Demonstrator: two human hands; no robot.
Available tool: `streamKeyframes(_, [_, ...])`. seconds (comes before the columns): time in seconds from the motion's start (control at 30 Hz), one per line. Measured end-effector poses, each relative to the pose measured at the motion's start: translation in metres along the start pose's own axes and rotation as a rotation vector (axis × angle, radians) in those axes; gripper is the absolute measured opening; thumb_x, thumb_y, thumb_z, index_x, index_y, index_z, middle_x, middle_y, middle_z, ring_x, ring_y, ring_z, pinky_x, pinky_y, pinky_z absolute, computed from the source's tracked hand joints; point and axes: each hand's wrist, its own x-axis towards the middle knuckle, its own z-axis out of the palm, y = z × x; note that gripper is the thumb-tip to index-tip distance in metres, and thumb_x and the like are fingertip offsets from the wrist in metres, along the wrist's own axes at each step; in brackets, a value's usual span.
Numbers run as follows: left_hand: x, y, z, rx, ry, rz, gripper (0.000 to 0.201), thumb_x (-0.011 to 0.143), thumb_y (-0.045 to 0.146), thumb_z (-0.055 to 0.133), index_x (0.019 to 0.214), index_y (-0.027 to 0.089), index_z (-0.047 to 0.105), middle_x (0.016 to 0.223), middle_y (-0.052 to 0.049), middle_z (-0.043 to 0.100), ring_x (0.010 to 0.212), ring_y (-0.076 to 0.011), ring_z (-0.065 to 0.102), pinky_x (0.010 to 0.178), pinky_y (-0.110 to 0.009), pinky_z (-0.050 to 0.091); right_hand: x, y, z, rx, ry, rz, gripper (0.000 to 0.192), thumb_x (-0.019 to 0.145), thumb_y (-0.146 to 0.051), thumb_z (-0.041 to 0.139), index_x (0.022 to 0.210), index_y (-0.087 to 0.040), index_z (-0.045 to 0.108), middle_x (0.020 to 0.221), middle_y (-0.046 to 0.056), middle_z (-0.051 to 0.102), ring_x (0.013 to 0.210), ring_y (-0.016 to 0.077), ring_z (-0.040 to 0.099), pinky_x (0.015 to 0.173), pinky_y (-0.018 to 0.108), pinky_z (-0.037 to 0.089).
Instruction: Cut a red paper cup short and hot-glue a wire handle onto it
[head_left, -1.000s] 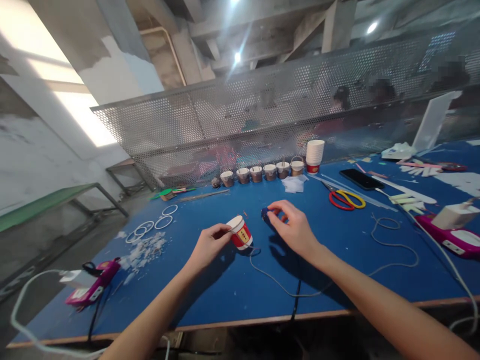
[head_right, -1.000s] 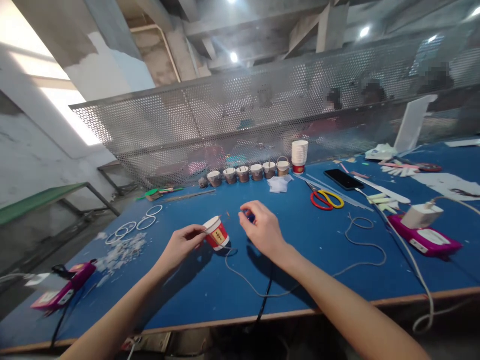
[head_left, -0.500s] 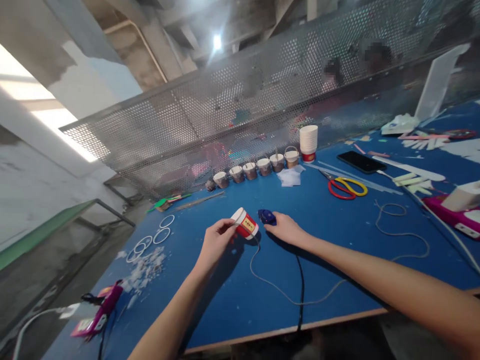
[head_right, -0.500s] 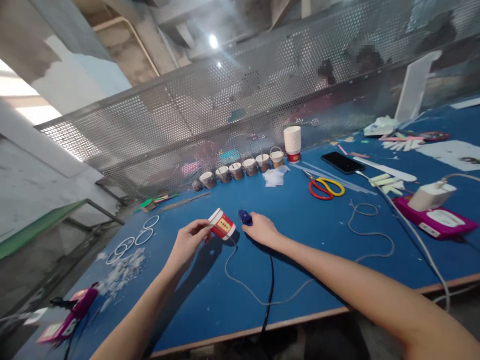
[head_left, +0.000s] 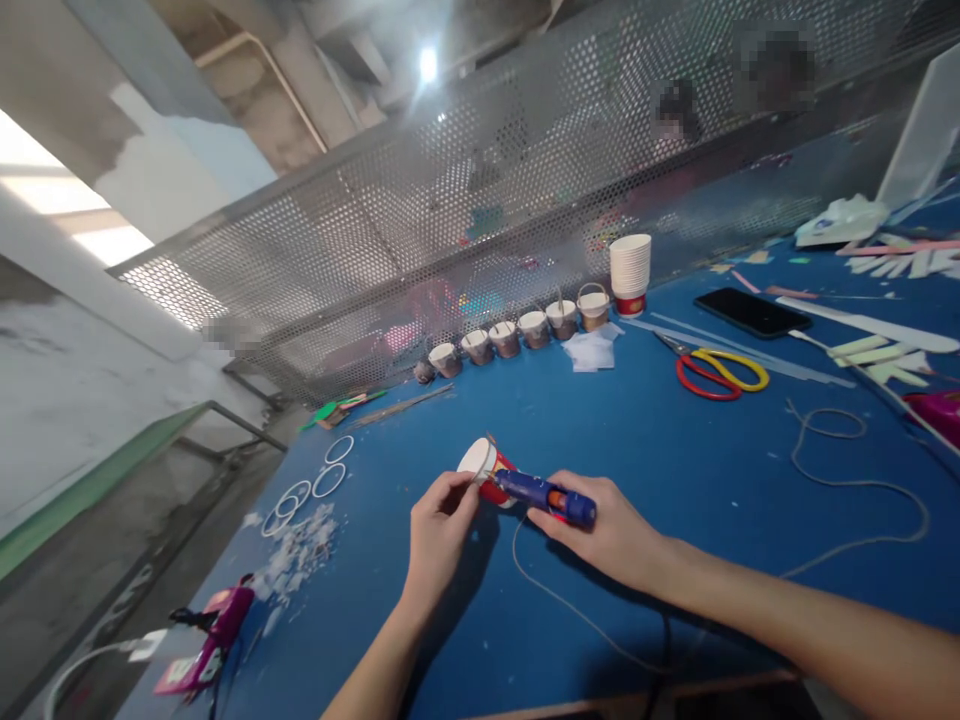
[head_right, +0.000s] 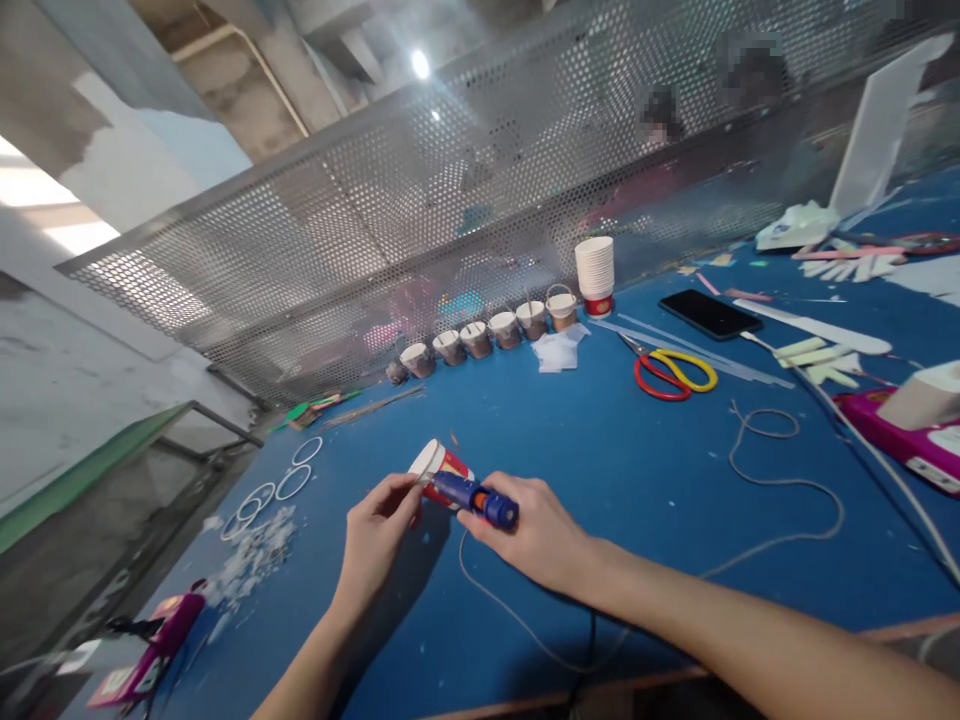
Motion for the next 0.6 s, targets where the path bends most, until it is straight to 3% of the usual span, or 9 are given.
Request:
streamKeyframes(0.2, [-0.0046, -0.0032, 0.0003, 0.086, 0.014, 0.101, 0.016, 0.077, 0.031, 0.061, 0.077, 0.017, 0.07, 0.071, -0.001, 0.064, 0.058, -0.0117, 0.051, 0.054, -0.021, 0.042, -0.0009, 0.0058, 0.0011, -0.122, 0.003, -0.031, 0.026, 0.089, -0.04, 0.054, 0.072, -0.02, 0.055, 0.063, -0.001, 0.059, 0.054, 0.0129, 0.052, 0.055, 0.025, 0.041])
streamKeyframes(0.6, [-0.0052, -0.0074, 0.0012, 0.073, -0.029, 0.081, 0.017, 0.077, 0.033, 0.062, 0.078, 0.018, 0.07, 0.072, -0.002, 0.061, 0.056, -0.0116, 0.049, 0.052, -0.021, 0.041, -0.0058, 0.0097, 0.0038, -0.293, -0.025, -0.132, 0.021, 0.089, -0.037, 0.055, 0.076, -0.021, 0.056, 0.065, 0.001, 0.065, 0.053, 0.014, 0.058, 0.052, 0.025, 0.038])
